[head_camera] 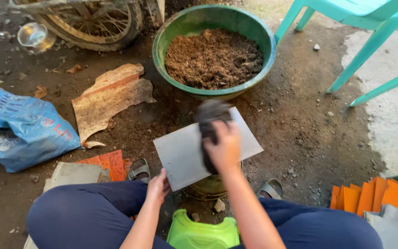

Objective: The person sits on a low stool and wipes rectangular tiles with a dark cloth. They pick up tiles from a stack, wipe both sides, and place them back on the stack. The person repeats this process for multiple tiles.

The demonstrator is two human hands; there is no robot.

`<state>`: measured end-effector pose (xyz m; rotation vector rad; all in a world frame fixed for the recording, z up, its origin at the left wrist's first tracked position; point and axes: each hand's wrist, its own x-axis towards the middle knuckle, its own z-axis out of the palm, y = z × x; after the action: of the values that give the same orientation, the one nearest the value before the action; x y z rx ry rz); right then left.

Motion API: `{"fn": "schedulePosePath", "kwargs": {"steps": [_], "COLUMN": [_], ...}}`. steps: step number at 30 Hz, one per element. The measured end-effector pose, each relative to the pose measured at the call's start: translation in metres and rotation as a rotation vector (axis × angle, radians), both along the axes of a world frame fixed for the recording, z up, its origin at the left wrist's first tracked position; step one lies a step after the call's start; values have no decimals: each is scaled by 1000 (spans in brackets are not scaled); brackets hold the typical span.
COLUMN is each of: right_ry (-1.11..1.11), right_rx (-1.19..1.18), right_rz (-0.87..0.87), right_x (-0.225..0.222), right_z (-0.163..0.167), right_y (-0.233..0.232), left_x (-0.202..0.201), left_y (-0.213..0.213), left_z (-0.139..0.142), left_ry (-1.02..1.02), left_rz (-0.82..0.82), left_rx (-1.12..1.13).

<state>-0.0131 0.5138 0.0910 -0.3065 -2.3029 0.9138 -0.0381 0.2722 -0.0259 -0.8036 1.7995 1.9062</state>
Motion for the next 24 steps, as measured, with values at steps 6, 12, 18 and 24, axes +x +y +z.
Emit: {"fn": "schedulePosePath", "kwargs": {"steps": [6, 12, 18, 24], "right_ry": [-275, -319, -348, -216], "right_rx": [221, 369, 175, 254], "right_rz": [138, 237, 214, -523], "right_x": [13, 17, 12, 50], "right_z": [-77, -116, -97, -89], "right_y": [-136, -131, -80, 120], "left_x": [2, 10, 6, -4], "left_y": [16, 27, 35, 22], "left_z": [-27, -21, -36, -27], "left_ry": [223, -151, 259, 313], "left_rz": [-27, 45, 143, -88], "left_rx": [74, 321, 46, -511]}}
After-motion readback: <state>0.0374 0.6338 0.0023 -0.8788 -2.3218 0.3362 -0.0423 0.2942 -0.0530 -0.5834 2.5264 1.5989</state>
